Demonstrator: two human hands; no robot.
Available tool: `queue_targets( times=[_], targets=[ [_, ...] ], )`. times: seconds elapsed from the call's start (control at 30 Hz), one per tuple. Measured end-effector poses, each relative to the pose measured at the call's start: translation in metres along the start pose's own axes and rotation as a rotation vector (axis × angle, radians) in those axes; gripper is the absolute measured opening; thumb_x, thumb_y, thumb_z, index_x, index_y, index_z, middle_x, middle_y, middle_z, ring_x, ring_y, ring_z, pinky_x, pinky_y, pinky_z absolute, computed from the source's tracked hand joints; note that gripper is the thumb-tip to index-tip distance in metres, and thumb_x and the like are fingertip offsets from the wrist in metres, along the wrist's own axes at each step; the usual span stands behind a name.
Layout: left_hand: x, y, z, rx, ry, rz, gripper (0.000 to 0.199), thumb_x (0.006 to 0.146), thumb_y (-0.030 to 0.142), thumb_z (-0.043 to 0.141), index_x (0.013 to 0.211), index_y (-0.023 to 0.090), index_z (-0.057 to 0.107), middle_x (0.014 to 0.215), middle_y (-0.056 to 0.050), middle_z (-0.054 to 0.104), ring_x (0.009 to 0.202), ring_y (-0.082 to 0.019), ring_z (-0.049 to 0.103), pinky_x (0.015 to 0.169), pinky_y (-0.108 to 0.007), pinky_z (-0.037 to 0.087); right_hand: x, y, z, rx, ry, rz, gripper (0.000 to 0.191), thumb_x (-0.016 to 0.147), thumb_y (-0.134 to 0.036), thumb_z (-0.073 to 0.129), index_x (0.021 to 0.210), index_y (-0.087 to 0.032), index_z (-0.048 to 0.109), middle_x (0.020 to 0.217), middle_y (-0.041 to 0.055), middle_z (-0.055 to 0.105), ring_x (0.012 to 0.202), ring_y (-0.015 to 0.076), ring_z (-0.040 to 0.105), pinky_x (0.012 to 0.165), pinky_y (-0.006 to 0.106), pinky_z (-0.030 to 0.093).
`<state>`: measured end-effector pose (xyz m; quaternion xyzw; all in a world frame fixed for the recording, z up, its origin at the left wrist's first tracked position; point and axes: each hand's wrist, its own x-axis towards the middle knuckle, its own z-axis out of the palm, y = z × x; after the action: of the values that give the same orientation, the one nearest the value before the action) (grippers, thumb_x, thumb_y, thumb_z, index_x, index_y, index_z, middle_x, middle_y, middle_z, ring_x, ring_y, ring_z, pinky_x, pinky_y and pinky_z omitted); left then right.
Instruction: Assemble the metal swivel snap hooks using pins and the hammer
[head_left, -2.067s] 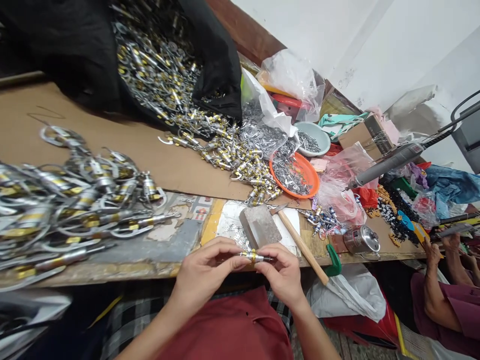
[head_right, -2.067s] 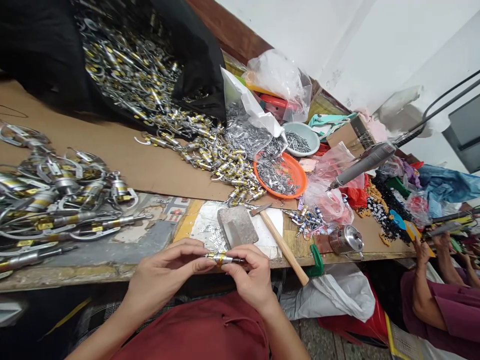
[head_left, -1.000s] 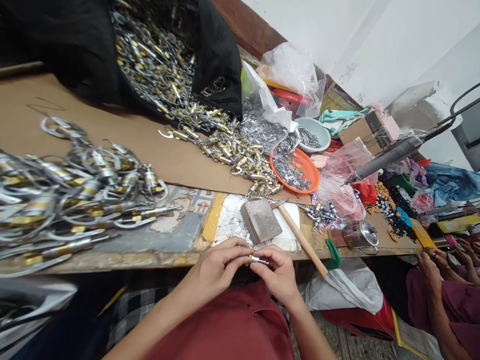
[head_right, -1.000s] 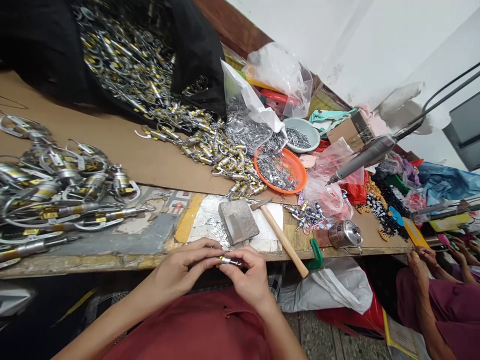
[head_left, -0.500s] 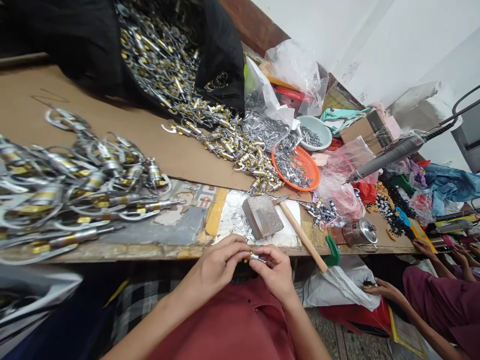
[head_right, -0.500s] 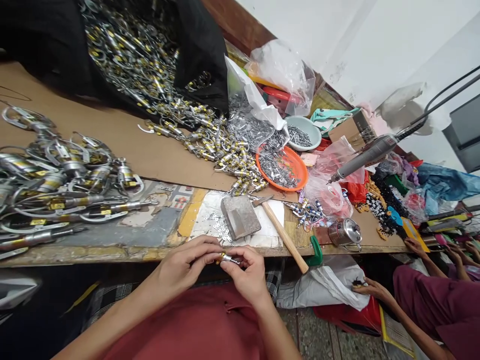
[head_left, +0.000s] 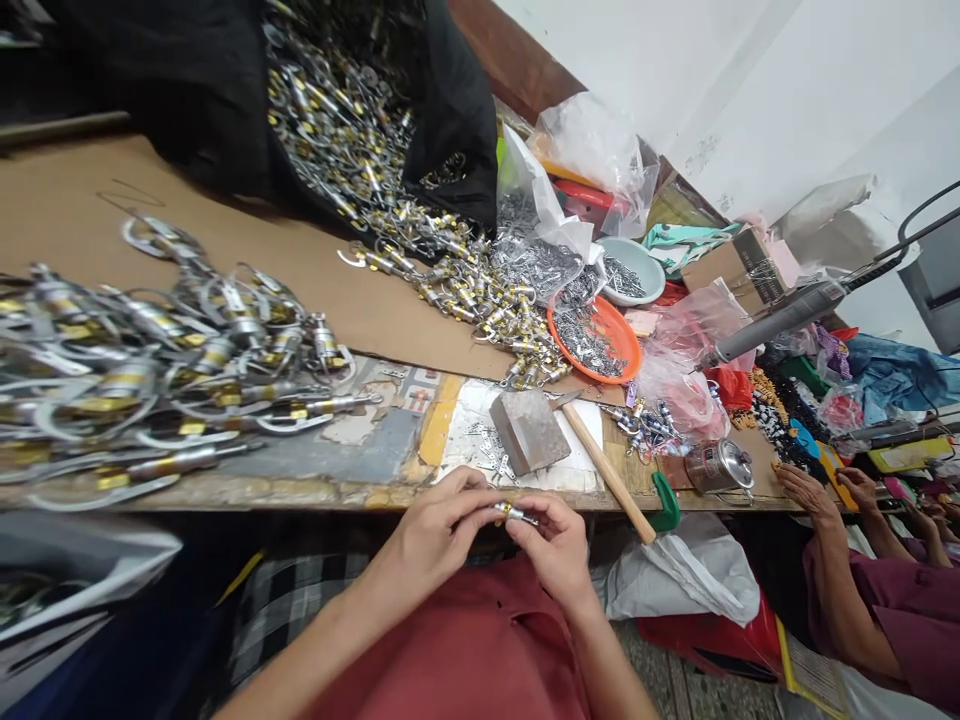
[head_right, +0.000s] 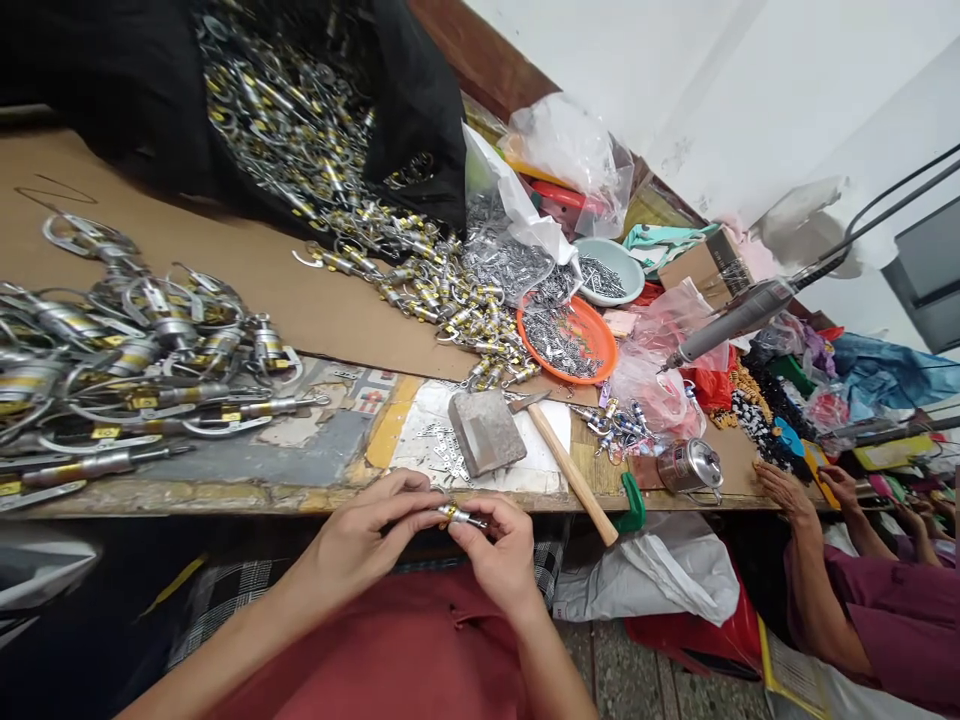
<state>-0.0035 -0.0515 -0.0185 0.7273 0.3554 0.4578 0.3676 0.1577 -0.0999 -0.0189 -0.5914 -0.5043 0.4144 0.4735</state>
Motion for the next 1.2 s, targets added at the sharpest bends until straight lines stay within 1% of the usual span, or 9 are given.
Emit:
queue_targets(
  times=[0.13,0.27,0.43,0.57,0.7,0.8,0.9,1.13,1.2],
  targets=[
    [0.007,0.004,-0.005,-0.099,0.004,-0.053,0.021,0.079,0.018,0.053,0.084,0.021,0.074,0.071,-0.003,0.065,0.067,-0.015,0.063,0.061,-0.022,0.051,0.002,-0.015,-0.004,-0.135,-0.016,-0.136,0.013,0.076,-0.022,0.064,0.087,-0.02,0.07,0.085,0.0052,0.066,0.08,0.0169,0.061,0.067,0.026,0.052],
    [0.013,0.007,-0.01,-0.237,-0.012,-0.203,0.016,0.074,0.022,0.06,0.079,0.022,0.076,0.07,-0.003,0.068,0.063,-0.016,0.064,0.057,-0.022,0.052,0.006,-0.031,-0.007,-0.231,-0.046,-0.277,0.016,0.078,-0.017,0.061,0.09,-0.022,0.07,0.086,0.0043,0.067,0.082,0.017,0.062,0.073,0.028,0.05],
    [0.015,0.008,-0.014,-0.316,0.027,-0.293,0.012,0.07,0.03,0.067,0.074,0.022,0.076,0.073,-0.003,0.063,0.065,-0.016,0.063,0.053,-0.023,0.052,0.01,-0.035,-0.006,-0.177,-0.026,-0.284,0.016,0.078,-0.017,0.061,0.09,-0.022,0.07,0.085,0.0048,0.067,0.08,0.0173,0.062,0.069,0.028,0.051],
    [0.016,0.01,-0.016,-0.278,0.051,-0.259,0.01,0.07,0.027,0.067,0.07,0.022,0.075,0.073,-0.002,0.063,0.065,-0.015,0.063,0.055,-0.021,0.052,0.013,-0.032,-0.004,-0.144,-0.002,-0.276,0.015,0.077,-0.017,0.062,0.089,-0.022,0.071,0.083,0.0048,0.067,0.079,0.0174,0.062,0.069,0.029,0.051],
    [0.019,0.009,-0.016,-0.197,0.064,-0.127,0.013,0.073,0.018,0.062,0.069,0.021,0.074,0.066,-0.001,0.068,0.061,-0.013,0.064,0.058,-0.02,0.052,0.016,-0.032,-0.005,-0.16,-0.028,-0.27,0.016,0.077,-0.017,0.062,0.089,-0.022,0.071,0.084,0.005,0.067,0.078,0.0173,0.063,0.068,0.028,0.051],
    [0.02,0.007,-0.016,-0.149,0.05,-0.046,0.017,0.076,0.015,0.058,0.071,0.019,0.073,0.065,-0.001,0.068,0.059,-0.012,0.064,0.057,-0.018,0.051,0.019,-0.032,-0.006,-0.214,-0.061,-0.297,0.017,0.078,-0.016,0.06,0.091,-0.021,0.071,0.085,0.006,0.067,0.08,0.0171,0.063,0.07,0.028,0.052],
    [0.022,0.006,-0.017,-0.107,0.035,-0.04,0.018,0.075,0.014,0.056,0.073,0.019,0.073,0.062,-0.001,0.064,0.058,-0.012,0.062,0.055,-0.018,0.05,0.02,-0.033,-0.006,-0.279,-0.083,-0.354,0.018,0.08,-0.015,0.058,0.093,-0.02,0.07,0.086,0.0065,0.067,0.081,0.0164,0.064,0.072,0.027,0.053],
    [0.021,0.012,-0.018,-0.261,0.01,-0.285,0.014,0.071,0.021,0.062,0.075,0.02,0.075,0.068,-0.003,0.067,0.061,-0.015,0.064,0.053,-0.02,0.051,0.019,-0.039,-0.004,-0.244,-0.069,-0.406,0.019,0.08,-0.014,0.058,0.094,-0.019,0.069,0.085,0.0066,0.067,0.078,0.0157,0.064,0.069,0.026,0.053],
    [0.02,0.013,-0.018,-0.275,0.023,-0.322,0.014,0.071,0.023,0.064,0.078,0.021,0.076,0.069,-0.003,0.067,0.061,-0.016,0.064,0.054,-0.021,0.051,0.018,-0.041,-0.004,-0.243,-0.06,-0.423,0.019,0.08,-0.014,0.059,0.094,-0.02,0.069,0.085,0.0064,0.067,0.078,0.016,0.064,0.07,0.027,0.053]
  ],
)
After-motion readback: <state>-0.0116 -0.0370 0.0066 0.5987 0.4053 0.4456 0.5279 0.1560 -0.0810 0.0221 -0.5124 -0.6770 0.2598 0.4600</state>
